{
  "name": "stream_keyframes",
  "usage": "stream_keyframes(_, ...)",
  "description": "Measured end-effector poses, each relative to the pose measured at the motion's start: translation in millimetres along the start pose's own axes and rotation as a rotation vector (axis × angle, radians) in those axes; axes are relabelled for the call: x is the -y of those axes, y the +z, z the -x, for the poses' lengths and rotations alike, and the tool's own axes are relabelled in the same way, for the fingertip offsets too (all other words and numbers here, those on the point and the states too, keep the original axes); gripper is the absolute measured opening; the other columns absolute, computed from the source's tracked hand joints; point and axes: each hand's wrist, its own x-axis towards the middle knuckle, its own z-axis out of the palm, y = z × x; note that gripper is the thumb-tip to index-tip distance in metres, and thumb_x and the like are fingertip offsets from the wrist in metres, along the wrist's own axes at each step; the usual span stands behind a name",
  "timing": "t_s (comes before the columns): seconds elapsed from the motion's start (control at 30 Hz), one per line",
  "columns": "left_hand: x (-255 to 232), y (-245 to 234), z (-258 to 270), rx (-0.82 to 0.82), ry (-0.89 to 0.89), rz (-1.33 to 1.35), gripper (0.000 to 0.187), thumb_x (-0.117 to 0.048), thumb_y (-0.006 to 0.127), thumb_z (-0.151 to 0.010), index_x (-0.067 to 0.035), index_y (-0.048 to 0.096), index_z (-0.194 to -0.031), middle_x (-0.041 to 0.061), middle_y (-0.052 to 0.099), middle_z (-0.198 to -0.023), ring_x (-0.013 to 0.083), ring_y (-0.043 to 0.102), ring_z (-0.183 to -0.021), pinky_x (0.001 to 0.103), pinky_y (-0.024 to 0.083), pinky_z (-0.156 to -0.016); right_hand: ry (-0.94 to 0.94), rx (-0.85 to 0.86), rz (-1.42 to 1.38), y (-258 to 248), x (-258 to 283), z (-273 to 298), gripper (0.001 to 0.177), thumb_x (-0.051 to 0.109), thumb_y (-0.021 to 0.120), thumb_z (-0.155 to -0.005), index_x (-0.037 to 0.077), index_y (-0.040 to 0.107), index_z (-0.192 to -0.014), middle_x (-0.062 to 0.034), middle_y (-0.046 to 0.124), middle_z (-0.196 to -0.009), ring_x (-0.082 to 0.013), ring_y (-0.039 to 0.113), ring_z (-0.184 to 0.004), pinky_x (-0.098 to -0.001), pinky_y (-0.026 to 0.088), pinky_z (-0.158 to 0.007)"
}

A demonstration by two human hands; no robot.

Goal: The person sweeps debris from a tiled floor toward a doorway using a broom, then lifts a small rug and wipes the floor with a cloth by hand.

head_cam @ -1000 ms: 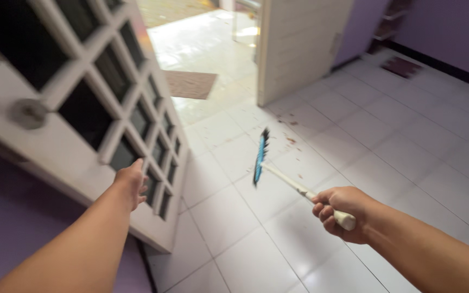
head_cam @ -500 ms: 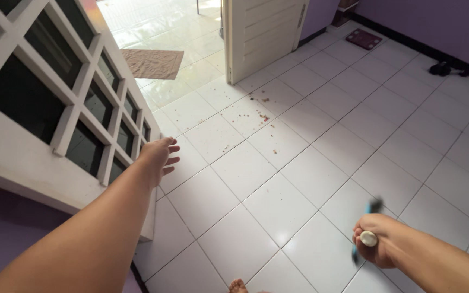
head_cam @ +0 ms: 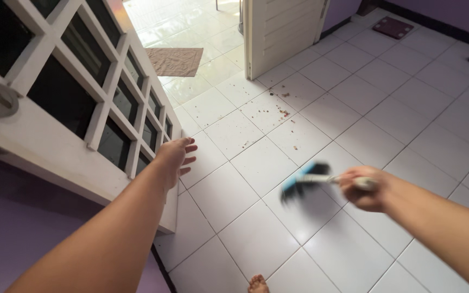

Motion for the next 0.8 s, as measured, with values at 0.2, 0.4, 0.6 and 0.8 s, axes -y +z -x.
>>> stream_keyframes(0.2,-1,9,-11,0.055,-0.019,0.007,0.041,-0.031,0.042,-0.104,-0.012,0.057,-0.138,0.006,0.061,-0.142,0.0289,0.055,-0.132,0.05,0.04,-0.116,-0.154,-0.136,0.052,-20,-20,42,0.027,0.017,0.039,-0.105,-0.006,0.054,-0.101,0.0063,0.048,-0.065,0.0051,0.043,-0.041,-0.0103,0.039,-0.031)
stream_keyframes(0.4,-7,18,-21,0.067,-0.004,0.005,0.042,-0.031,0.042,-0.104,-0.014,0.058,-0.139,0.005,0.062,-0.14,0.0276,0.058,-0.13,0.049,0.043,-0.114,-0.177,-0.309,-0.155,55,-54,82,0.008,0.004,0.043,-0.103,0.002,0.045,-0.097,0.005,0.051,-0.07,0.001,0.05,-0.05,-0.0106,0.048,-0.04)
stream_keyframes(0.6,-7,13,-24,0.074,-0.011,0.034,0.042,-0.032,0.044,-0.104,-0.014,0.059,-0.138,0.004,0.063,-0.14,0.0274,0.058,-0.129,0.049,0.044,-0.113,0.039,-0.375,-0.141,86,-113,83,0.015,-0.007,0.054,-0.093,0.0,0.046,-0.082,-0.0006,0.053,-0.065,-0.0103,0.055,-0.05,-0.0204,0.054,-0.044)
stream_keyframes(0.8,2,-4,-26,0.069,-0.01,0.107,0.042,-0.031,0.046,-0.103,-0.013,0.058,-0.139,0.005,0.063,-0.141,0.0301,0.057,-0.131,0.051,0.041,-0.114,0.246,-0.074,-0.119,132,-148,53,0.02,-0.003,0.056,-0.09,0.003,0.045,-0.075,-0.0039,0.054,-0.064,-0.0126,0.058,-0.05,-0.0196,0.057,-0.047)
